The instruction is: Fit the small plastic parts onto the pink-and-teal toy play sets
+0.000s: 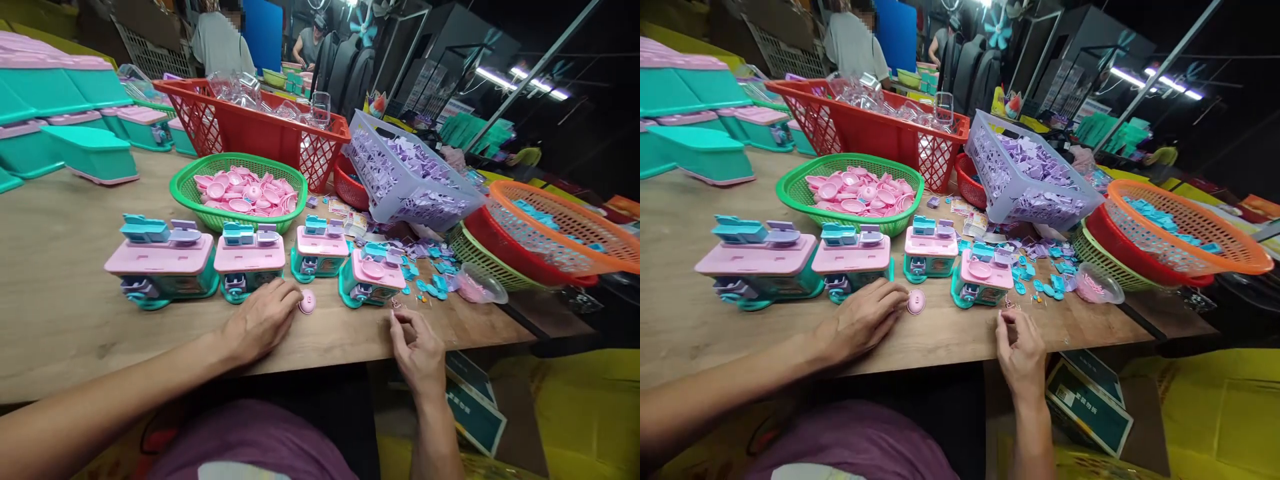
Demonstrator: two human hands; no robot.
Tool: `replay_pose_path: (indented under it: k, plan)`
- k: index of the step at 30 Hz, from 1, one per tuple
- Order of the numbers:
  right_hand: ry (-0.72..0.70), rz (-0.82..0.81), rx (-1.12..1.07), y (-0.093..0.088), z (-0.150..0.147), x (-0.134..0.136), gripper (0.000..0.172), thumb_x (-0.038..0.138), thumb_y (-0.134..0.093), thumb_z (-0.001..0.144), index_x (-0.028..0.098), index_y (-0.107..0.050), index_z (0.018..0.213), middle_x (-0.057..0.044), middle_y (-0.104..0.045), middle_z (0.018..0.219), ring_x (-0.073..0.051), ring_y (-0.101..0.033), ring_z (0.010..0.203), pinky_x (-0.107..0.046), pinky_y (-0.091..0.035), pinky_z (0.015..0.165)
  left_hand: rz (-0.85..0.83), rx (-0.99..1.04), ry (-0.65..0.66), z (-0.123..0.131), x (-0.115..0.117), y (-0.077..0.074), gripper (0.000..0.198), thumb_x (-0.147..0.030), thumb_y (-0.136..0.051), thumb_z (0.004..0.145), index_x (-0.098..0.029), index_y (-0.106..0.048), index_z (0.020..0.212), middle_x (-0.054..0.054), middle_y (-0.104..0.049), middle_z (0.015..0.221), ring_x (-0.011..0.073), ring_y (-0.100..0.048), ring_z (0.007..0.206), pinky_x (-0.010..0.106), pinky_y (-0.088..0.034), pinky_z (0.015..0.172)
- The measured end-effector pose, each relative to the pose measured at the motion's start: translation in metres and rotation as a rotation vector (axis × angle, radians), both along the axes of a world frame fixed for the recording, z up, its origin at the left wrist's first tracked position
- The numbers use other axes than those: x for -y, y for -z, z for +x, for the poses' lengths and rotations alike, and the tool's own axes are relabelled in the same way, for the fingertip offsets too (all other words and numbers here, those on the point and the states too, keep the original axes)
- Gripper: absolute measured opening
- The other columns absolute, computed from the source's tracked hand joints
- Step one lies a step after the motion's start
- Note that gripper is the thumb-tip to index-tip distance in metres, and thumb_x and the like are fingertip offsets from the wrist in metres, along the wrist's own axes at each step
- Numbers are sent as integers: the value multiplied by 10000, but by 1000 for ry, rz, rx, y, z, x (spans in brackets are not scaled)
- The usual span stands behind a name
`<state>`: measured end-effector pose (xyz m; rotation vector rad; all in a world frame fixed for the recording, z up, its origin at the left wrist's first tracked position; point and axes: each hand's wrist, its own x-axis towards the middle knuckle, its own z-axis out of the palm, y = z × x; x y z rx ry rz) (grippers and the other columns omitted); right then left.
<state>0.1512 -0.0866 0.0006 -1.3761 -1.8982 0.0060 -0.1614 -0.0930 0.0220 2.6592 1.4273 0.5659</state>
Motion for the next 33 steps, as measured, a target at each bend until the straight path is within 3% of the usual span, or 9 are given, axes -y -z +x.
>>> replay_pose_path:
  k: [3, 8, 12, 14, 19, 22, 28, 31, 33]
  plan:
    - [-133, -81, -67, -3, -33, 12, 86, 242, -542, 903, 208, -599, 958, -67, -631, 950, -203, -588, 890, -355, -464, 815, 17, -38, -20, 14, -6, -2, 307, -225, -459, 930, -101, -498, 1208, 125, -530, 1192, 259, -463, 1064, 402, -456, 902]
    - [-235, -173, 42, 2, -66, 15, 114, 225, -526, 912, 229, -622, 973, -63, -618, 1004, -212, -558, 944, -368, -427, 820, -67, -160, 25, 26, -14, -5, 283, -234, -326, 980, -127, -588, 983, 110, -595, 974, 254, -513, 918, 423, -467, 828]
    - [-222, -167, 152, 3, -65, 18, 253, 224, -514, 924, 268, -605, 1156, -62, -602, 1121, -214, -535, 1005, -364, -407, 823, -122, 107, 85, 25, -9, -9, 275, -249, -376, 968, -120, -582, 1098, 125, -597, 1060, 250, -532, 985, 415, -454, 879]
    - [-253, -177, 228, 1, -62, 21, 313, 234, -527, 923, 282, -569, 1230, -58, -599, 1159, -220, -523, 1036, -369, -394, 827, -295, 401, 64, 27, -7, -11, 309, -311, -437, 954, -149, -557, 1187, 105, -608, 1087, 223, -563, 990, 377, -463, 887]
    - [-281, -187, 246, -4, -61, 29, 201, 262, -545, 917, 241, -598, 1110, -63, -619, 1101, -222, -529, 999, -370, -392, 818, -1171, 1177, -95, 38, -16, -17, 320, -362, -448, 944, -131, -582, 1119, 79, -646, 872, 111, -605, 679, 201, -481, 599]
    - [-272, -188, 226, -3, -63, 28, 112, 265, -540, 921, 220, -603, 1003, -59, -627, 1007, -209, -535, 924, -353, -404, 781, -1389, 1341, -159, 42, -24, -19, 275, -337, -531, 904, -104, -586, 1038, 107, -644, 905, 96, -612, 681, 153, -463, 549]
    - [-260, -196, 205, -2, -66, 21, 135, 228, -464, 954, 193, -562, 868, -53, -594, 843, -191, -538, 822, -325, -431, 731, -1221, 1078, -5, 40, -30, -10, 353, -367, -739, 722, -130, -511, 849, 45, -629, 761, 114, -599, 635, 196, -480, 553]
    - [-226, -197, 161, 0, -64, 20, 136, 231, -451, 959, 189, -557, 886, -46, -596, 818, -180, -557, 782, -313, -449, 706, -1085, 940, -5, 38, -29, -2, 379, -479, -649, 783, -173, -435, 846, 31, -627, 737, 153, -603, 619, 255, -481, 545]
    - [-199, -197, 114, 1, -61, 20, 124, 232, -455, 958, 185, -570, 963, -50, -617, 853, -179, -583, 796, -312, -470, 722, -873, 779, -37, 37, -27, 0, 345, -513, -544, 856, -184, -440, 854, 25, -617, 741, 167, -594, 644, 277, -471, 570]
